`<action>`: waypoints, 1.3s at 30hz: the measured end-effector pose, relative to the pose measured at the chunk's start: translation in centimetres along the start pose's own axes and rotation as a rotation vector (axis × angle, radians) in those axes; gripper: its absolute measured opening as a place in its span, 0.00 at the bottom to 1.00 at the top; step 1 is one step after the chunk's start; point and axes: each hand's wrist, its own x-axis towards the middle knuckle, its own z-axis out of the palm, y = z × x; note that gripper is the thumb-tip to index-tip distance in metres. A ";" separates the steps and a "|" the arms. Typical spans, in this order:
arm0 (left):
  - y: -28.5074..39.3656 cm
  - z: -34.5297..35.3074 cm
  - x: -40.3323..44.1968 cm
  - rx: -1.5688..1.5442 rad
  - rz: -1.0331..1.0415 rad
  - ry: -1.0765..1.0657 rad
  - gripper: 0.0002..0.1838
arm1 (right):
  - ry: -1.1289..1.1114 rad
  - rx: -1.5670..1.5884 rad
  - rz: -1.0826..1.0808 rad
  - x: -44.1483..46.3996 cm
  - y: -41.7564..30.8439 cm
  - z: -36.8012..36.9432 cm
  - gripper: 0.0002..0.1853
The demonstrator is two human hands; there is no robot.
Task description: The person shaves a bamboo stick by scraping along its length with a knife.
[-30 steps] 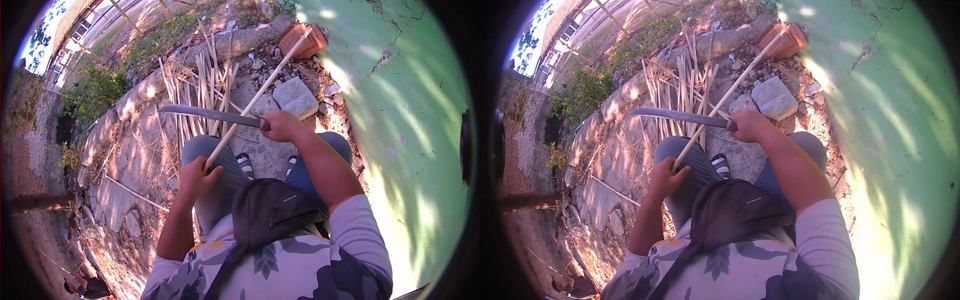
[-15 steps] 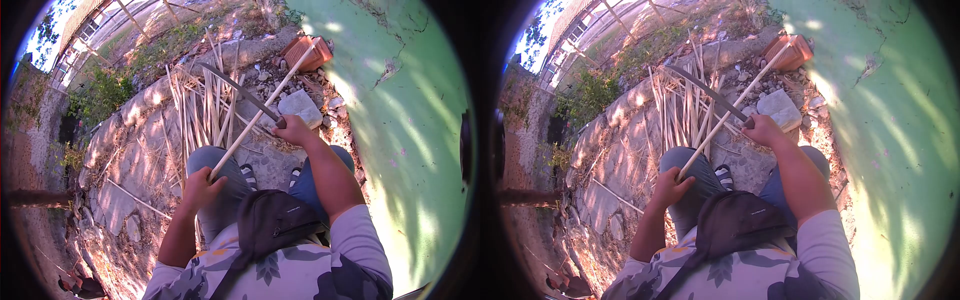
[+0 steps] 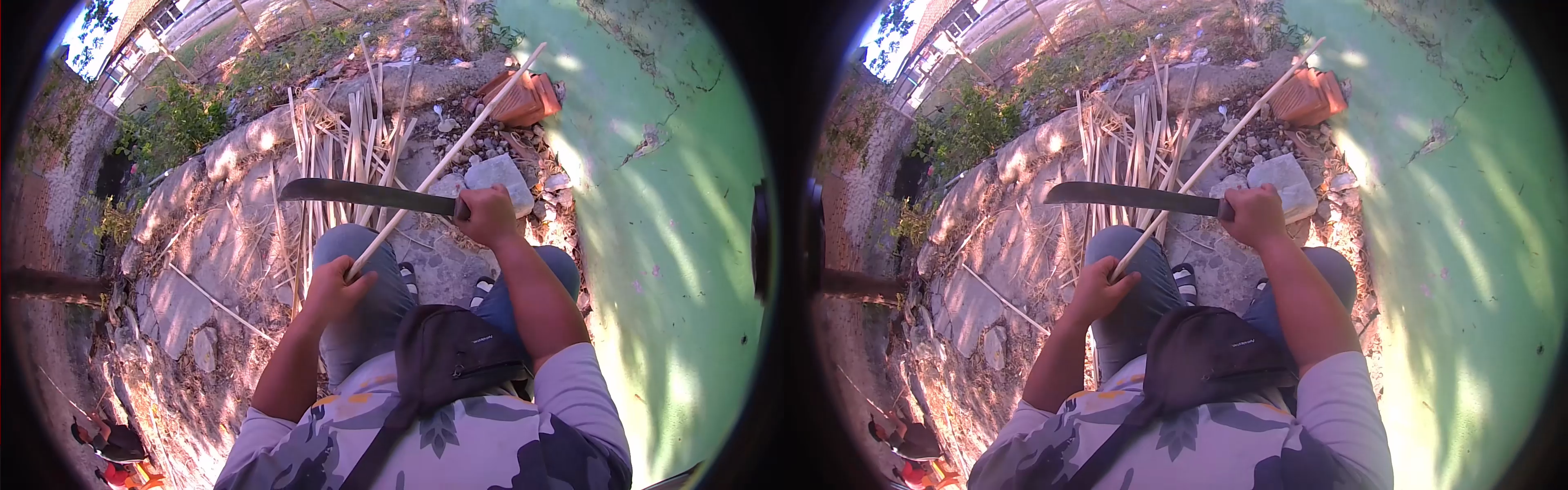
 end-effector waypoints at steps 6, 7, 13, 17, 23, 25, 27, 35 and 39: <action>0.2 0.4 0.1 -0.077 -0.038 0.051 0.20 | -0.009 0.109 0.006 -0.8 -1.4 1.0 0.16; 0.5 0.5 -0.2 -0.063 -0.043 0.054 0.20 | -0.012 0.118 -0.032 -1.0 -1.6 1.3 0.16; 0.3 0.8 -1.0 0.105 0.066 0.125 0.23 | -0.146 0.133 0.133 -0.1 -0.3 0.4 0.16; 0.2 0.8 -0.5 0.173 0.095 0.119 0.25 | -0.112 0.338 0.386 0.2 2.4 1.4 0.18; 1.3 0.4 -0.4 0.204 0.047 0.054 0.28 | -0.297 0.266 0.212 -0.8 0.2 0.5 0.15; 1.4 0.5 -0.4 0.213 0.055 0.054 0.28 | -0.356 0.155 0.122 -0.8 -1.7 -1.0 0.13; 0.4 0.9 -0.3 0.239 0.129 0.108 0.26 | -0.374 0.124 0.094 -0.6 -1.7 -1.1 0.13; -0.5 0.8 -0.2 0.222 0.183 0.094 0.27 | -0.197 0.478 0.445 0.1 3.4 0.9 0.18; 0.2 0.7 0.0 0.233 0.150 0.076 0.29 | -0.406 0.285 0.142 -1.0 -0.4 0.6 0.15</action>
